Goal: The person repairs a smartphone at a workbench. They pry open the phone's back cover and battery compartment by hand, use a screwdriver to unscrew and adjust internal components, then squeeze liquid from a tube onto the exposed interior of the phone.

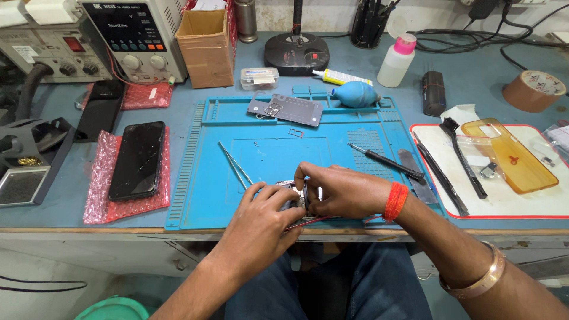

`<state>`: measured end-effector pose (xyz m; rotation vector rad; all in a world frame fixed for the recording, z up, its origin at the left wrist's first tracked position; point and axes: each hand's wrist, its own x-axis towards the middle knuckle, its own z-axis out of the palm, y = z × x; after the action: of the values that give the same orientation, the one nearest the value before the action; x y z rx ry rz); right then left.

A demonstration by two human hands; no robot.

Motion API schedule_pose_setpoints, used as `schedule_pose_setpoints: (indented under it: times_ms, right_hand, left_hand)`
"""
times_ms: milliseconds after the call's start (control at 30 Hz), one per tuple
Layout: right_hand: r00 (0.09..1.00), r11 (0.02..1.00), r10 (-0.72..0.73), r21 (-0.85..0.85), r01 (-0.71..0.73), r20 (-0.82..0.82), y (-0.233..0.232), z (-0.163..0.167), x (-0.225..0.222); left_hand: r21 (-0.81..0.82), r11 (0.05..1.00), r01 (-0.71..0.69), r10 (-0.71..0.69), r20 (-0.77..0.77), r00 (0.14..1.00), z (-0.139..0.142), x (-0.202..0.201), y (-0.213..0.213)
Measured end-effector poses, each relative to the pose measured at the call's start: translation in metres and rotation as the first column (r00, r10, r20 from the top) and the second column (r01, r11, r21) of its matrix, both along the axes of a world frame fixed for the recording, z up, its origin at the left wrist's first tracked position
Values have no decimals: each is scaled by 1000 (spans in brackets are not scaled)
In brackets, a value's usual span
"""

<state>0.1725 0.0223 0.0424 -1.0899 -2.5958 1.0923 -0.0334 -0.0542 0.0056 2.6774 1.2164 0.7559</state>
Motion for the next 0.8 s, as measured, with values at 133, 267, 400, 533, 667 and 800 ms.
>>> schedule_pose_setpoints:
  times_ms: [133, 267, 400, 533, 667, 800]
  right_hand:
    - [1000, 998, -17, 53, 16, 18, 0, 0, 0]
    - [1000, 999, -17, 31, 16, 15, -1, 1, -1]
    - [999, 999, -33, 28, 32, 22, -2, 2, -2]
    - [999, 998, -39, 44, 38, 35, -3, 3, -2]
    - [999, 999, -44, 20, 43, 28, -3, 3, -2]
    - [1000, 998, -25, 60, 24, 10, -5, 3, -2]
  left_hand:
    - [-7, 1000, 7, -7, -2, 1000, 0, -1, 1]
    - [2, 1000, 18, -18, -2, 1000, 2, -2, 2]
    - [22, 999, 23, -22, -49, 999, 5, 1, 4]
    - [136, 989, 51, -26, -182, 983, 7, 6, 2]
    - [193, 978, 83, -22, -299, 954, 10, 10, 0]
    - [244, 966, 82, 8, -347, 938, 13, 15, -5]
